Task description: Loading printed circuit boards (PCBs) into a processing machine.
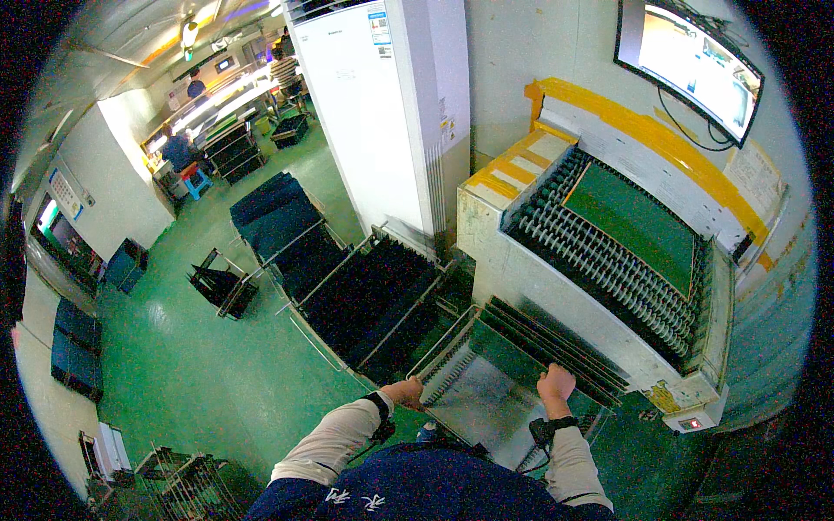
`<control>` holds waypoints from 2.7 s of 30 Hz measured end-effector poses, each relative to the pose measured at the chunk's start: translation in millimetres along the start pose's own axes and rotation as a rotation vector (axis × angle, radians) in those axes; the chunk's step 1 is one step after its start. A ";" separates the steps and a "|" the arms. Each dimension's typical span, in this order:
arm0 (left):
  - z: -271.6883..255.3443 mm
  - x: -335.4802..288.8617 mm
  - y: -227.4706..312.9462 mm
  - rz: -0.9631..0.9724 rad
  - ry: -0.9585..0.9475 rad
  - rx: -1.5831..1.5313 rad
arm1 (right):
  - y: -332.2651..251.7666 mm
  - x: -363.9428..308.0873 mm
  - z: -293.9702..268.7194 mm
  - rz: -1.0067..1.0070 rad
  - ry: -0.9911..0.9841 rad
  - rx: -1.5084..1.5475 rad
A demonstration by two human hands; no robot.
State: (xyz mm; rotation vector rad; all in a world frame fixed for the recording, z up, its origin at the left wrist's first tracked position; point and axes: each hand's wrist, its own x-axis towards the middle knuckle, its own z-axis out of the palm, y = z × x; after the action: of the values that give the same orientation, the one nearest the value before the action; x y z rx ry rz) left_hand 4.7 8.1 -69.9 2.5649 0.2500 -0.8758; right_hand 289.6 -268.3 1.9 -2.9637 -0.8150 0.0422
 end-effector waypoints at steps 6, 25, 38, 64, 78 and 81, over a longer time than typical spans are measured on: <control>5.2 3.3 -2.8 -0.023 0.012 -0.015 | -2.7 -0.5 -4.5 0.010 -0.024 -0.013; 49.6 40.4 -34.5 0.084 0.047 0.074 | -6.6 0.7 -5.7 0.032 -0.076 -0.051; -9.6 -12.4 5.1 -0.010 -0.001 -0.044 | -3.0 -1.9 -3.3 0.003 -0.013 -0.046; 17.6 11.6 -13.7 0.020 0.031 -0.058 | 0.7 -1.2 3.5 -0.013 0.023 -0.043; 21.3 17.9 -17.5 0.049 0.002 -0.006 | -0.9 0.7 3.8 -0.005 0.014 -0.035; 17.0 18.4 -17.3 0.066 -0.049 -0.007 | -0.1 0.2 5.1 -0.006 0.046 0.003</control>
State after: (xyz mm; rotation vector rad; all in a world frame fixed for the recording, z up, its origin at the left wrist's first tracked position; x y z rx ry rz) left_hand 4.9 16.7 -99.0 2.5266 0.1527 -0.9110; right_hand 289.4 -267.8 -3.1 -2.9478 -0.8176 -0.0252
